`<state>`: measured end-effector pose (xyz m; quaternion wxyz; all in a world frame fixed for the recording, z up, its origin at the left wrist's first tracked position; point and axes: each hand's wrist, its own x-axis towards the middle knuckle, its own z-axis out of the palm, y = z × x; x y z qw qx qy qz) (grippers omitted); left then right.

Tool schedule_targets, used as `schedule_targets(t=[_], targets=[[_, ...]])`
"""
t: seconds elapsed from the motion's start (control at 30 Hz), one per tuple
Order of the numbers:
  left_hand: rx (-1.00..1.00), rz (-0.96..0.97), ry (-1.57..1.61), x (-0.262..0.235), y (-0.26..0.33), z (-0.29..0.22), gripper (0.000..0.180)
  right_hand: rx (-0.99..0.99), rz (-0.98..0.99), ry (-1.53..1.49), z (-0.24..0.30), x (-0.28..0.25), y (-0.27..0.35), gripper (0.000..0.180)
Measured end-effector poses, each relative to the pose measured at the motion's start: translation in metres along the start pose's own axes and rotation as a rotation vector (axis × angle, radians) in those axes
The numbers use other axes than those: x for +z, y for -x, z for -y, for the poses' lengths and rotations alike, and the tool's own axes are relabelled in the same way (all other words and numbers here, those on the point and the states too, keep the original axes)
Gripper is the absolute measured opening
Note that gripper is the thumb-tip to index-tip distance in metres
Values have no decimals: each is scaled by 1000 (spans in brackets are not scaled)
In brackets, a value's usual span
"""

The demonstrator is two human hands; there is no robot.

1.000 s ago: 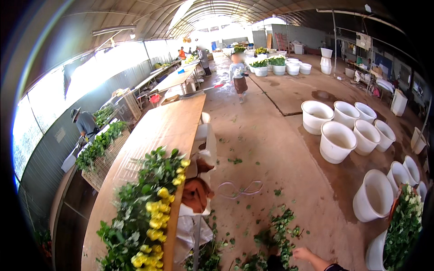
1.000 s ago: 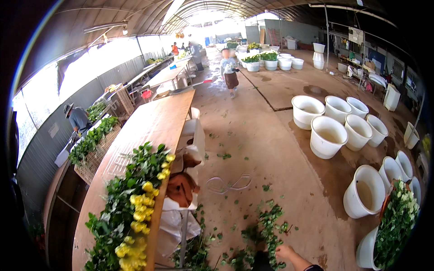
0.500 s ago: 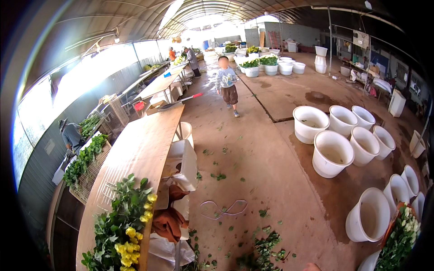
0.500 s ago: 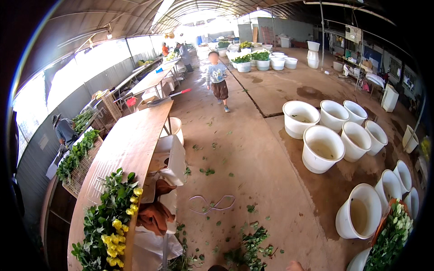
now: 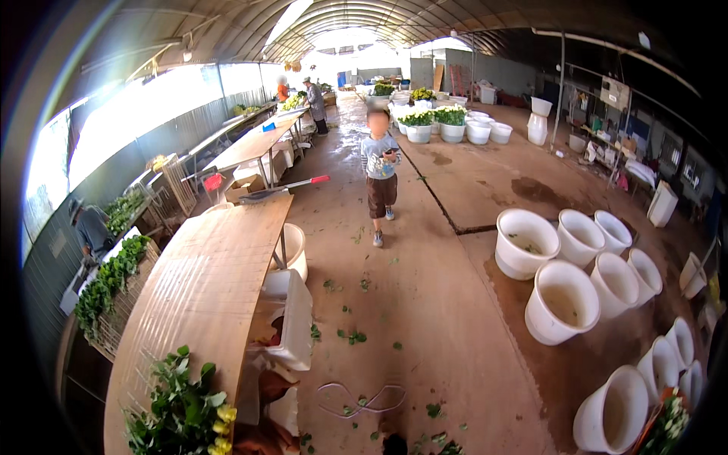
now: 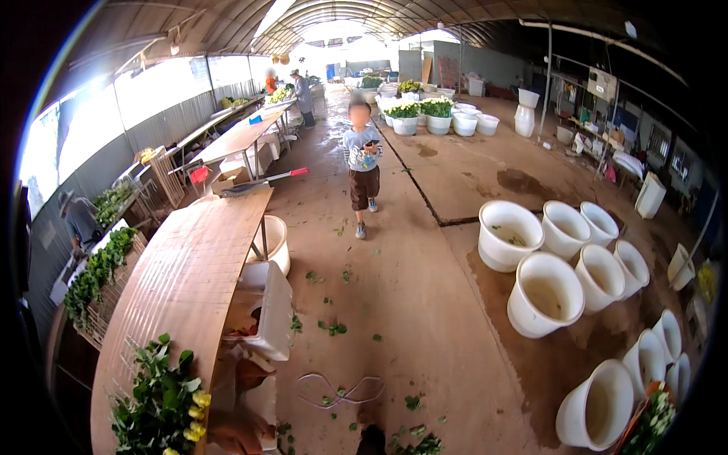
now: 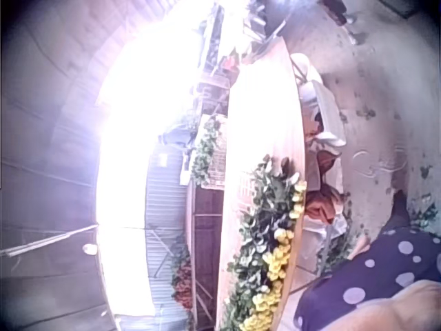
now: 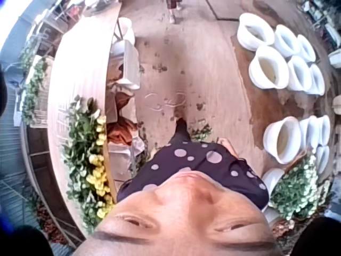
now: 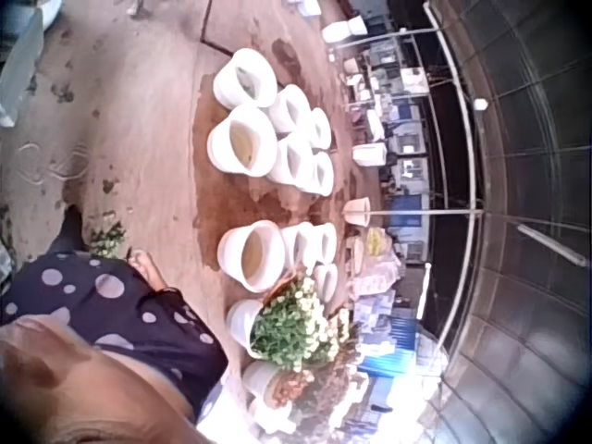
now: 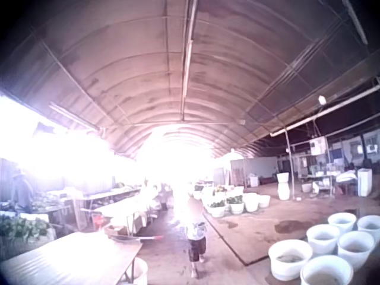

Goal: The person repeatedly picks up yellow rose stems from a wooden table, removes leaves and side shoots by hand, and places the trimmed stems back on the table. The process continues across many stems in a consistent sequence.

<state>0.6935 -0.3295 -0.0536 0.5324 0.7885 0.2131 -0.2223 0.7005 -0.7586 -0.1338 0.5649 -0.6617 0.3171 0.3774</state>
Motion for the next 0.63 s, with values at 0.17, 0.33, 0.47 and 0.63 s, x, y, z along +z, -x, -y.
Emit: schedule_targets(t=[0.17,0.33,0.47,0.63], targets=[[-64,6,2,-26,-73,-7,32,-75,-83,-77,92,-25,-17,38],[86,-53,-233,-42,-123,-38,33,-116,-133,-1,209,-27,-45,37],[603,-369,-507,-36,-181,-43,31,-40,6,135,264,-49,-89,42],[-247,-218,-151,-17,-237,-131,43,51,49,180,340,-119,-207,29]])
